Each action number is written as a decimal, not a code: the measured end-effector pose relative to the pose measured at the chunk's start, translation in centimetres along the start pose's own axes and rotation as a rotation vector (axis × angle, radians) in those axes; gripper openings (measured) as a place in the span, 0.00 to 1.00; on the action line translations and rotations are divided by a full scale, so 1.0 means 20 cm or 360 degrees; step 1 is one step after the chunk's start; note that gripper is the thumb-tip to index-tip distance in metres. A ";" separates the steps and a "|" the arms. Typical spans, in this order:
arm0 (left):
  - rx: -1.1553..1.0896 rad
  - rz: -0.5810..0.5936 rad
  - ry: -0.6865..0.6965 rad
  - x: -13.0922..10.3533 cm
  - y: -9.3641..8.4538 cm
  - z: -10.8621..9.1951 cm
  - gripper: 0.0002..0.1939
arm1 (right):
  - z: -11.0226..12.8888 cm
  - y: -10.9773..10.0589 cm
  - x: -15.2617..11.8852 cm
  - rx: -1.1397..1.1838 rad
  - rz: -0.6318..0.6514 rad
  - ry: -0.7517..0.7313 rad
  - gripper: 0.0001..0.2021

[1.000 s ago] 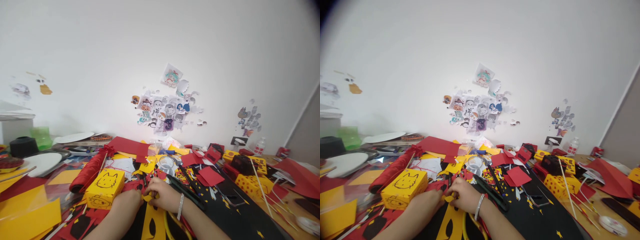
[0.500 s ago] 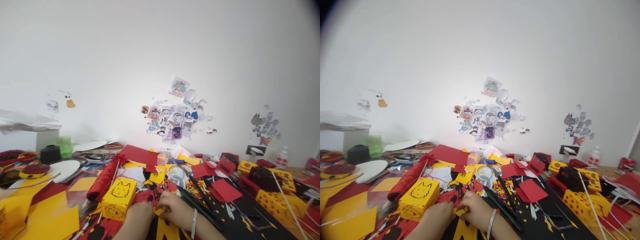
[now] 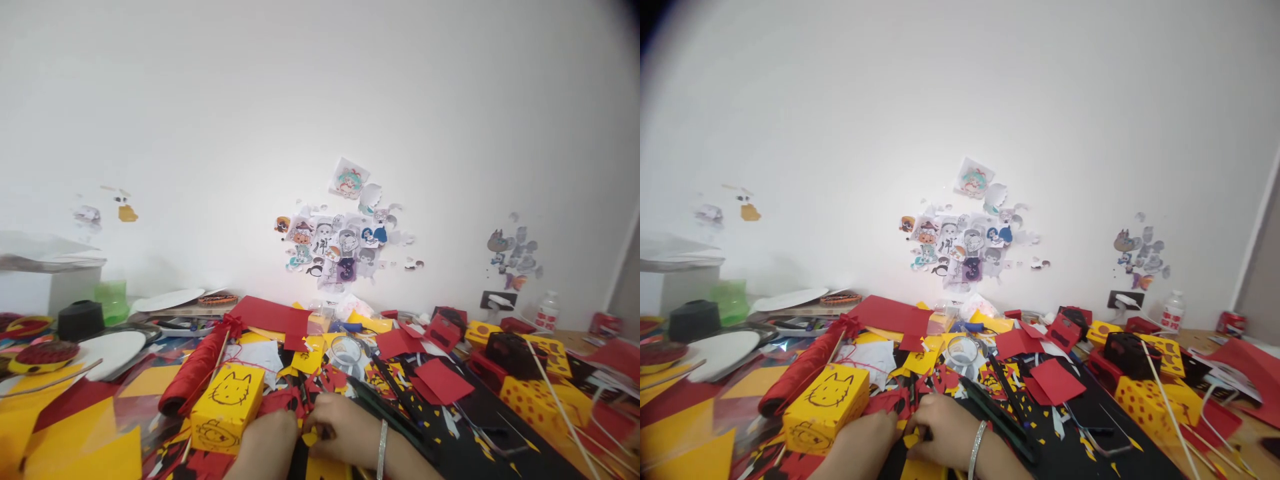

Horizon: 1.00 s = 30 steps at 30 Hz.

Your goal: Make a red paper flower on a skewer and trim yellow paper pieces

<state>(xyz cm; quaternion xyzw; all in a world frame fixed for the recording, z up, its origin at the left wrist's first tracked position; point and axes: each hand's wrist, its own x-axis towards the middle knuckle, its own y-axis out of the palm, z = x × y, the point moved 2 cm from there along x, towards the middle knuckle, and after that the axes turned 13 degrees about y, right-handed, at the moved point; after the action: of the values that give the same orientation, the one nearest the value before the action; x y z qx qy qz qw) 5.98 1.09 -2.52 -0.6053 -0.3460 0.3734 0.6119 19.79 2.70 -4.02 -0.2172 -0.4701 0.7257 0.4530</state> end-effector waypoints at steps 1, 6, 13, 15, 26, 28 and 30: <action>-0.0003 0.0011 0.0002 0.00 0.00 0.00 0.19 | 0.00 0.00 0.00 -0.0016 0.0003 -0.0008 0.14; -0.0036 0.0084 0.0015 0.03 -0.01 0.01 0.17 | 0.00 -0.01 0.00 -0.0087 0.0027 -0.0032 0.16; -0.0060 0.0102 -0.0003 0.04 -0.01 0.01 0.19 | 0.00 0.00 0.00 -0.0159 0.0015 -0.0084 0.15; -0.0060 0.0101 -0.0010 0.03 -0.01 0.01 0.18 | 0.00 0.00 0.00 -0.0176 0.0019 -0.0081 0.15; -0.0095 0.0095 -0.0007 0.04 0.03 0.04 0.12 | 0.00 0.00 0.00 -0.0210 0.0006 -0.0122 0.12; -0.0102 0.0096 -0.0017 0.06 0.06 0.05 0.11 | -0.01 0.01 0.00 -0.0206 0.0030 -0.0114 0.13; -0.0101 0.0080 -0.0027 0.07 0.07 0.06 0.16 | -0.01 0.02 0.01 -0.0203 0.0050 -0.0114 0.14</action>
<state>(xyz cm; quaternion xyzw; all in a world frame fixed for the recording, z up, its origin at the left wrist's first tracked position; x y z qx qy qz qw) 5.48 2.86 -3.96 -0.6296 -0.3476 0.3827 0.5799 19.81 2.92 -4.41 -0.2268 -0.5277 0.7086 0.4099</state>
